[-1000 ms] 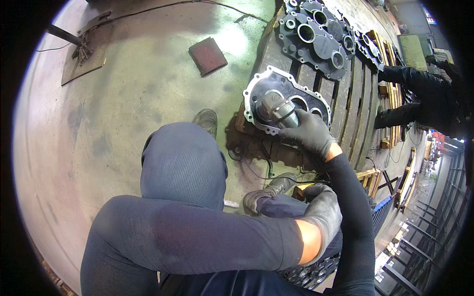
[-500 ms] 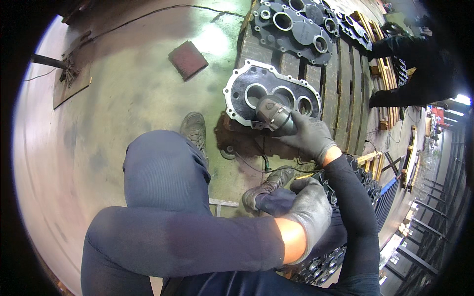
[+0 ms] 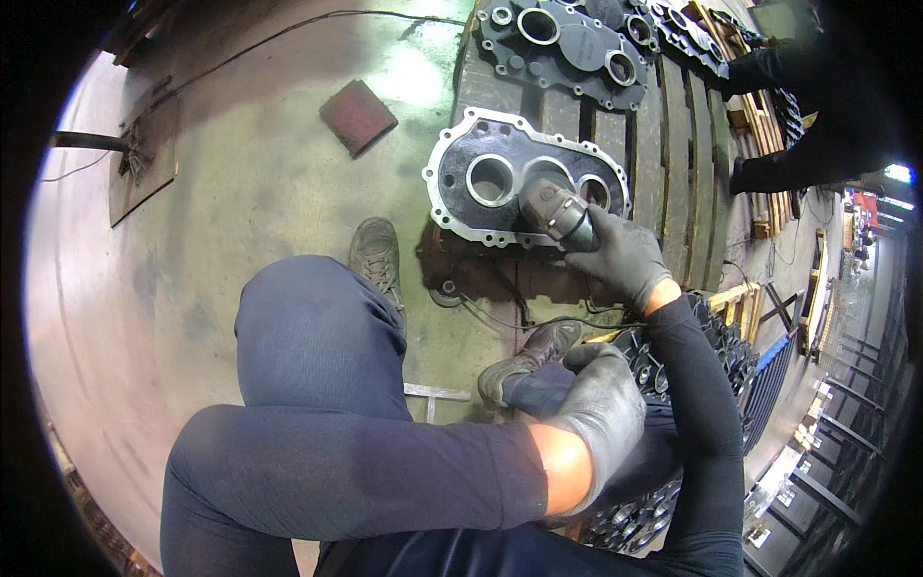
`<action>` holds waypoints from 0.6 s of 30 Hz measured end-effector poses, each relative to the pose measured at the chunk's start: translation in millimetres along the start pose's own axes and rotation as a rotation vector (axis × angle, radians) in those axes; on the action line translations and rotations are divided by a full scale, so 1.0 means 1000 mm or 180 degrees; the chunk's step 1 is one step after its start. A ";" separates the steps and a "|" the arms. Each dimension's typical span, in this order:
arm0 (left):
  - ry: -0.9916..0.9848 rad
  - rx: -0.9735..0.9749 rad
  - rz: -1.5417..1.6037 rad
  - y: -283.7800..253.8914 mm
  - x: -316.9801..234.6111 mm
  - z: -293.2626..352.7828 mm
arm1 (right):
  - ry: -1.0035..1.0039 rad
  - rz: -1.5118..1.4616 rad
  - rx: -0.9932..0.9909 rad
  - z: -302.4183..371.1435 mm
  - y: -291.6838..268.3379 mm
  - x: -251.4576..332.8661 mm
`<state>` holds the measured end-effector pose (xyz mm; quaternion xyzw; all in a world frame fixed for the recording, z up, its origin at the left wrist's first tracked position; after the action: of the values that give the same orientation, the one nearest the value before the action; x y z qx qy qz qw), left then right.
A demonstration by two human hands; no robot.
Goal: The person sits on the floor and uses an angle grinder to smooth the edges of metal cylinder head parts. They handle the parts one at a time, flipping them over to grind different sides, and place finished pieces onto a nearby stack.
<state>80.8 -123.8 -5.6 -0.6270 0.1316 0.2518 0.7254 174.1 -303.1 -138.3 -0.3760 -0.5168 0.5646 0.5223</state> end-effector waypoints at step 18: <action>-0.0353 -0.0650 -0.0457 0.025 -0.009 -0.013 | -0.0111 -0.0106 -0.0317 0.033 0.001 -0.048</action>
<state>61.3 -136.4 -24.3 -0.6905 0.0197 0.2456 0.6801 150.6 -356.5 -138.6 -0.3830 -0.5594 0.5358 0.5032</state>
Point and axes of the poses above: each hand's wrist, its own z-axis away from the middle knuckle, its own y-axis out of the palm, x = y × z, the point moved 1 cm from there along -z, towards the middle knuckle, and after that the axes turned 14 degrees about -x, right-handed, at the moved point
